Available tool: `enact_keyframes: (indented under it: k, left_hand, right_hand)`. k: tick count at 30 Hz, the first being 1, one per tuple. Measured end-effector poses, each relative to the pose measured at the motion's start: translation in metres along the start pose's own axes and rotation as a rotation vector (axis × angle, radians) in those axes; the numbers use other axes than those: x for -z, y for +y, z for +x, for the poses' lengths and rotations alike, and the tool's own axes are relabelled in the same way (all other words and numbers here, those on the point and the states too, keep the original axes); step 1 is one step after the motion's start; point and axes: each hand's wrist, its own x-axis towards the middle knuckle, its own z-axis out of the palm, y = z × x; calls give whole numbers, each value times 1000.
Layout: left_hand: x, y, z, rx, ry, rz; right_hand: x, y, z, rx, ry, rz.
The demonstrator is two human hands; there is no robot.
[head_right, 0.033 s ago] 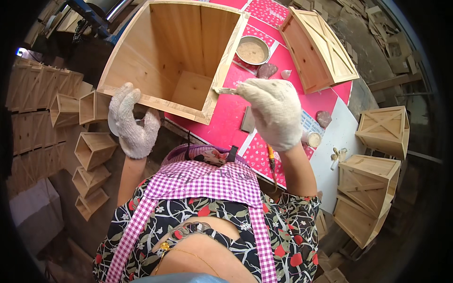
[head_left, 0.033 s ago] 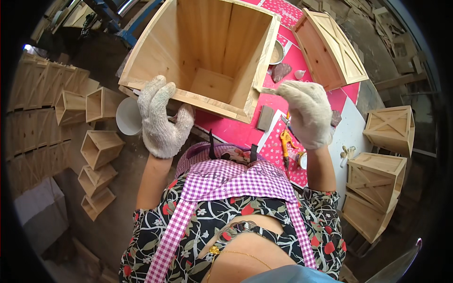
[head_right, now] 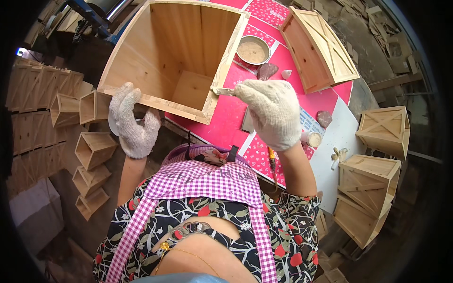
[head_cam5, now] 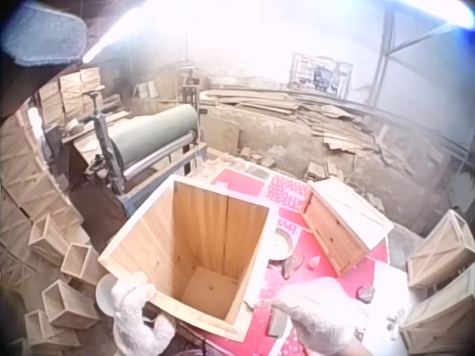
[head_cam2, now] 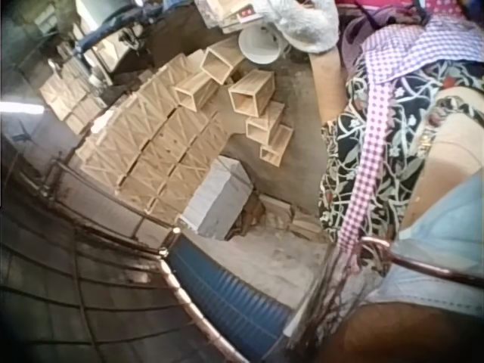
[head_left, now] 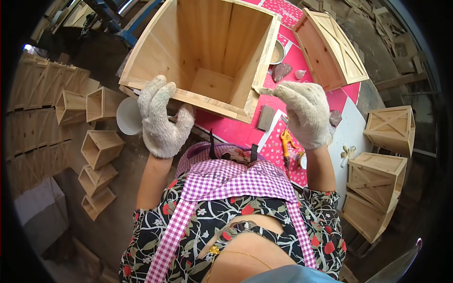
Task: Sanding and applying wood filler to wooden boxes on a workbench.
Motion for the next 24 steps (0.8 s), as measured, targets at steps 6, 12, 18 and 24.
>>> enact_keyframes:
  k: [6,12,18,24]
  left_hand:
    - [-1,1,-1,8,-4,15]
    - [-1,-1,0,3,-11,-9]
    - [-3,-1,-1,12,0,-16]
    - [-3,-2,0,-11,12,-22]
  right_hand:
    - [10,-1,-4,52,-81,-115]
    - [-3,-1,6,-49,27,-51]
    - [7,-6,-6,16,-136,166]
    - [0,-19,-10,-11,-34,-26]
